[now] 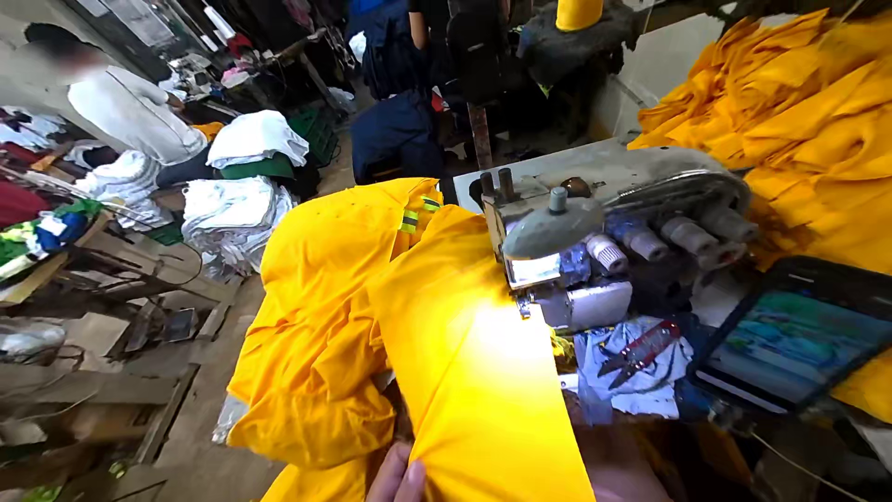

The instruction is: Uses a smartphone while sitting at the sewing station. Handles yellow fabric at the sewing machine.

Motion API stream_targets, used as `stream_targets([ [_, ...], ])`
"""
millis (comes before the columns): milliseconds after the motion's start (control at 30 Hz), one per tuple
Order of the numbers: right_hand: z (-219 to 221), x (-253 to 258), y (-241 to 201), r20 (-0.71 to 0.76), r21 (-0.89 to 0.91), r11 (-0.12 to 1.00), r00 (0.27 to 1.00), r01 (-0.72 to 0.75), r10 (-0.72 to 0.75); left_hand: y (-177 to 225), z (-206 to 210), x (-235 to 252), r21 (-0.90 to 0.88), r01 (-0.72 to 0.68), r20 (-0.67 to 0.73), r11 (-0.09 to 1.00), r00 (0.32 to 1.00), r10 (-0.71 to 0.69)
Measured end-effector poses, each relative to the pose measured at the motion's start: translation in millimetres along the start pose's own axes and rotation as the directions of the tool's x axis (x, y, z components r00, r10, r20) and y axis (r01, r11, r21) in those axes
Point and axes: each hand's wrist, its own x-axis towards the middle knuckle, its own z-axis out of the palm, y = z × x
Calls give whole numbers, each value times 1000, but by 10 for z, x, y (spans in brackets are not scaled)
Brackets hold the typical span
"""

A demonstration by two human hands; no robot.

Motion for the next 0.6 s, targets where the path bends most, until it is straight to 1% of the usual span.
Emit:
stream_targets([
  [33,61,-39,78,-11,-19,999,999,-35,35,-69,102,-29,-93,87,-64,992,994,-93],
  [67,121,-73,187,-40,-31,996,996,-79,77,-171,203,-55,-169,144,-105,975,981,-163],
  [100,158,-102,288,-73,-27,993,991,-114,112,-293,280,-92,-218,154,-104,964,978,-179],
  [133,173,-137,361,-100,-17,990,986,-137,135,-403,330,-144,-243,130,-61,961,987,-149],
  [200,161,-240,412,-142,-11,987,977,-160,157,-559,362,-274,-254,54,73,966,997,-36],
  [267,145,-356,405,-168,-6,986,972,-165,162,-630,353,-410,-253,-24,168,967,983,69],
  [333,146,-454,393,-190,7,985,967,-174,172,-639,276,-525,-212,-79,234,974,964,129],
  [467,166,-565,336,-205,77,990,970,-115,129,-505,87,-631,-6,-101,292,995,951,99],
  [533,196,-566,329,-216,167,982,969,-87,123,-484,81,-624,29,-114,282,993,954,102],
  [600,222,-540,341,-235,258,963,961,-81,144,-485,108,-603,46,-126,233,991,966,112],
])
